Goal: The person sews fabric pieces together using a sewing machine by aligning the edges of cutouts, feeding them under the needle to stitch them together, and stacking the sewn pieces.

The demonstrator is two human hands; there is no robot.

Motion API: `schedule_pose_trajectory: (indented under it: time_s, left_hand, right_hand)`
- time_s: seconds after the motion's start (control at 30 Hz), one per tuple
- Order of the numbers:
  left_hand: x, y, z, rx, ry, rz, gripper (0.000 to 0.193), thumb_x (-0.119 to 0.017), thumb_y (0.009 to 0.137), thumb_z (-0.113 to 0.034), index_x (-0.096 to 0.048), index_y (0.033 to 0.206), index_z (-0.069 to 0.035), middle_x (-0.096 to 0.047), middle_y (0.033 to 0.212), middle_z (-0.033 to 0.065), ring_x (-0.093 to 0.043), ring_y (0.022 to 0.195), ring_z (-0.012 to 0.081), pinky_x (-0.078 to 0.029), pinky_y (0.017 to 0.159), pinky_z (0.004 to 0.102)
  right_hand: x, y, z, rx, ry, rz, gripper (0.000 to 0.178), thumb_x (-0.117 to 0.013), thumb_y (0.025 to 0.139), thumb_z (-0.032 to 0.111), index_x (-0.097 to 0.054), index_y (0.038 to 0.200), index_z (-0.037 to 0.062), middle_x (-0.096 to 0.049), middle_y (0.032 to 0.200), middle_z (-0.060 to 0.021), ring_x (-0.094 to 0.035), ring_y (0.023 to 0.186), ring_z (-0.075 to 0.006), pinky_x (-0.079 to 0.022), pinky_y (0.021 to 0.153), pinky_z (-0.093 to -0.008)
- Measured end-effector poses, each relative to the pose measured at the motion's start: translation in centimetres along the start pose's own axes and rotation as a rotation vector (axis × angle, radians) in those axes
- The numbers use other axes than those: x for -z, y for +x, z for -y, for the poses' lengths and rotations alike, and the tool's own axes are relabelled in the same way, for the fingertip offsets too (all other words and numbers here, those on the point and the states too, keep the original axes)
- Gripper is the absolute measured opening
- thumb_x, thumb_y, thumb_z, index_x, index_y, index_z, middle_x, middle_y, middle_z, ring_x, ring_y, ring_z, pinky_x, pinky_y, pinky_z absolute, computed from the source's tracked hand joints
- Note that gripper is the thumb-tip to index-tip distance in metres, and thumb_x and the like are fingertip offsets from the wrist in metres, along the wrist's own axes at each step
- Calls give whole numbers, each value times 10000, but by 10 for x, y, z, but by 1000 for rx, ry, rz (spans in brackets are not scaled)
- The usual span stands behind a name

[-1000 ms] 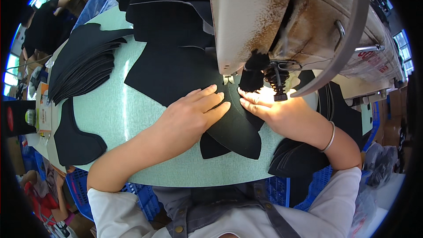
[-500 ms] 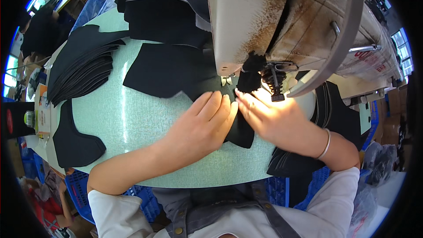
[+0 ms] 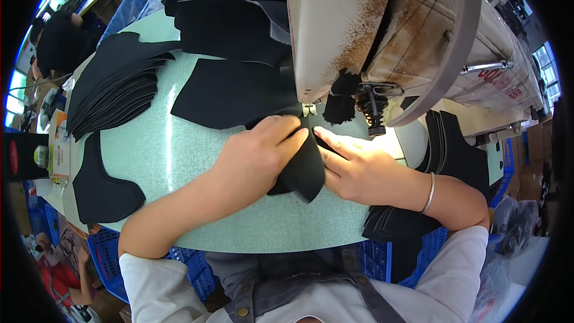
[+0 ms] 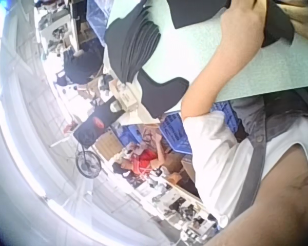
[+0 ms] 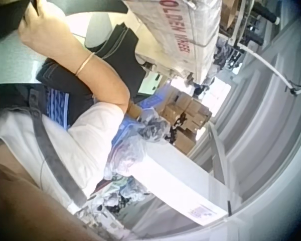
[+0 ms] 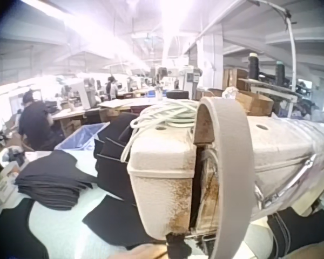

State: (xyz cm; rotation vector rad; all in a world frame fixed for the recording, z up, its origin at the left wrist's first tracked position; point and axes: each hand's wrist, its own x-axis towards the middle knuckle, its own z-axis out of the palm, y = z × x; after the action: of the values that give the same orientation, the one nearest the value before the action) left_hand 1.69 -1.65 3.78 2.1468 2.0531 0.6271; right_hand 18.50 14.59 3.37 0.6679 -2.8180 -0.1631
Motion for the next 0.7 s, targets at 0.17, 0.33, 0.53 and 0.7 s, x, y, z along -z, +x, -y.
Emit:
schedule_pose_trajectory:
  time_s: [0.17, 0.33, 0.53, 0.7]
  left_hand:
    - [-5, -6, 3, -47, 18, -34, 419, -603, 721, 29, -604, 1139, 53, -586, 1152, 143, -579, 1113, 301, -557, 822, 341]
    - [-3, -4, 3, -35, 20, -56, 420, -602, 724, 30, -602, 1143, 55, -595, 1156, 149, -574, 1133, 316, -550, 856, 349]
    - [2, -4, 9, -98, -11, 11, 426, -620, 712, 17, -614, 1138, 41, -601, 1159, 147, -575, 1120, 314, -558, 828, 338]
    - [-9, -7, 0, -106, 126, -15, 382, -630, 713, -32, -637, 1092, 19, -616, 1134, 113, -572, 1114, 292, -558, 815, 313]
  right_hand:
    - [2, -7, -3, -86, 77, 14, 291, -643, 758, 148, -677, 1015, 15, -651, 1202, -135, -664, 1054, -252, -570, 804, -313]
    - [2, -4, 11, -119, -47, 17, 322, -638, 738, 125, -657, 1009, -48, -663, 1133, -194, -675, 998, -278, -565, 689, -317]
    - [8, -10, 2, -165, 35, 104, 401, -623, 700, 123, -637, 1053, -67, -651, 1118, -219, -672, 992, -299, -566, 695, -338]
    - [7, -6, 12, -211, 57, 118, 464, -616, 710, 128, -623, 1124, -79, -620, 1161, -267, -649, 1038, -331, -565, 748, -349]
